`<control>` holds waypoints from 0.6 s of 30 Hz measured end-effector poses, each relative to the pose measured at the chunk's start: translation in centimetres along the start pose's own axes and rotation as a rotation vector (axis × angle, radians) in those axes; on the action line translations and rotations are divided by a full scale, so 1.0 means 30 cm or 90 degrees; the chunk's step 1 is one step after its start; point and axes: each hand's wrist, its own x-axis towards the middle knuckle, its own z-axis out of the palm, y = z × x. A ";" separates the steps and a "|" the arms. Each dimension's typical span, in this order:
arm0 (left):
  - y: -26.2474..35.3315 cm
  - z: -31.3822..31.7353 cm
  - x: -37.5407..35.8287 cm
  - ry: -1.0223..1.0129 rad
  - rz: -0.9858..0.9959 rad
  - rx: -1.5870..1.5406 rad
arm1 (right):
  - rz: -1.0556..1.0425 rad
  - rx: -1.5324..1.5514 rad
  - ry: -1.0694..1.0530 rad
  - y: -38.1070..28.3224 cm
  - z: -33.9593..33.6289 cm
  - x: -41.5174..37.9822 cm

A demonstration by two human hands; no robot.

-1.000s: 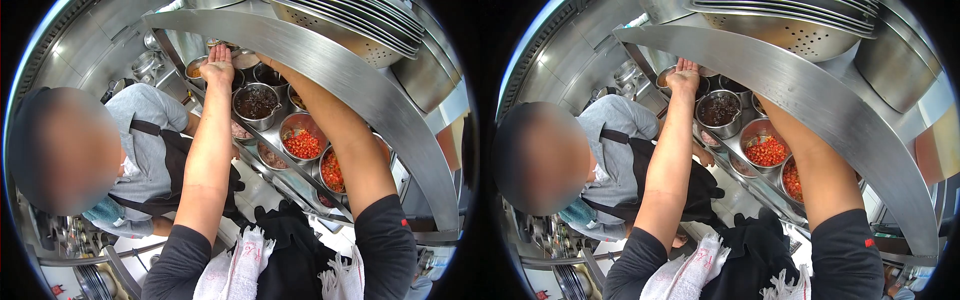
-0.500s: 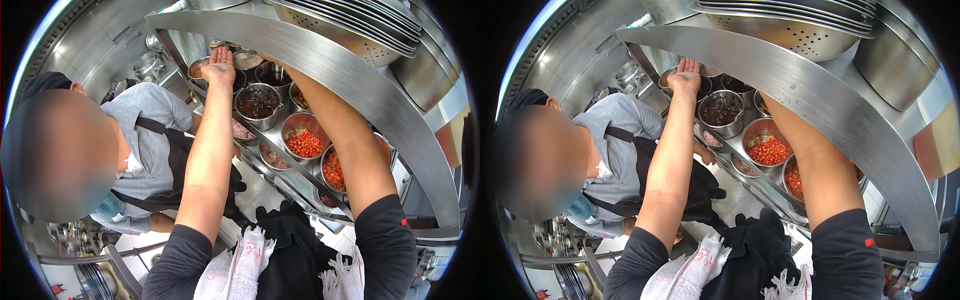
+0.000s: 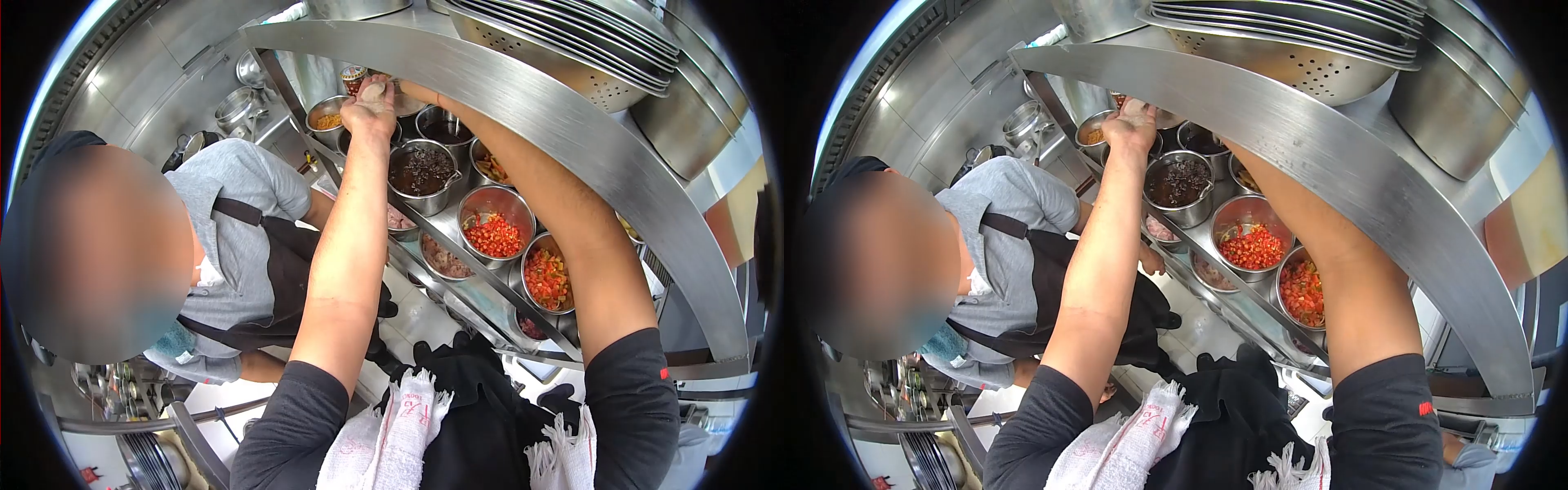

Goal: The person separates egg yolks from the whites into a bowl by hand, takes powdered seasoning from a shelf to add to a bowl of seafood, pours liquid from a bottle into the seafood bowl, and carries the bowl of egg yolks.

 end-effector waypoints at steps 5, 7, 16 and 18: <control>0.010 0.001 -0.016 0.002 -0.008 -0.004 | -0.005 -0.053 -0.013 -0.023 0.058 0.013; 0.026 -0.010 -0.016 -0.017 -0.014 -0.016 | 0.002 -0.067 -0.013 -0.011 0.060 0.016; 0.111 -0.017 -0.140 -0.068 -0.036 -0.072 | 0.018 -0.119 -0.011 0.011 0.066 -0.037; 0.130 -0.005 -0.205 -0.069 -0.046 -0.074 | 0.027 -0.104 0.005 0.009 0.083 -0.058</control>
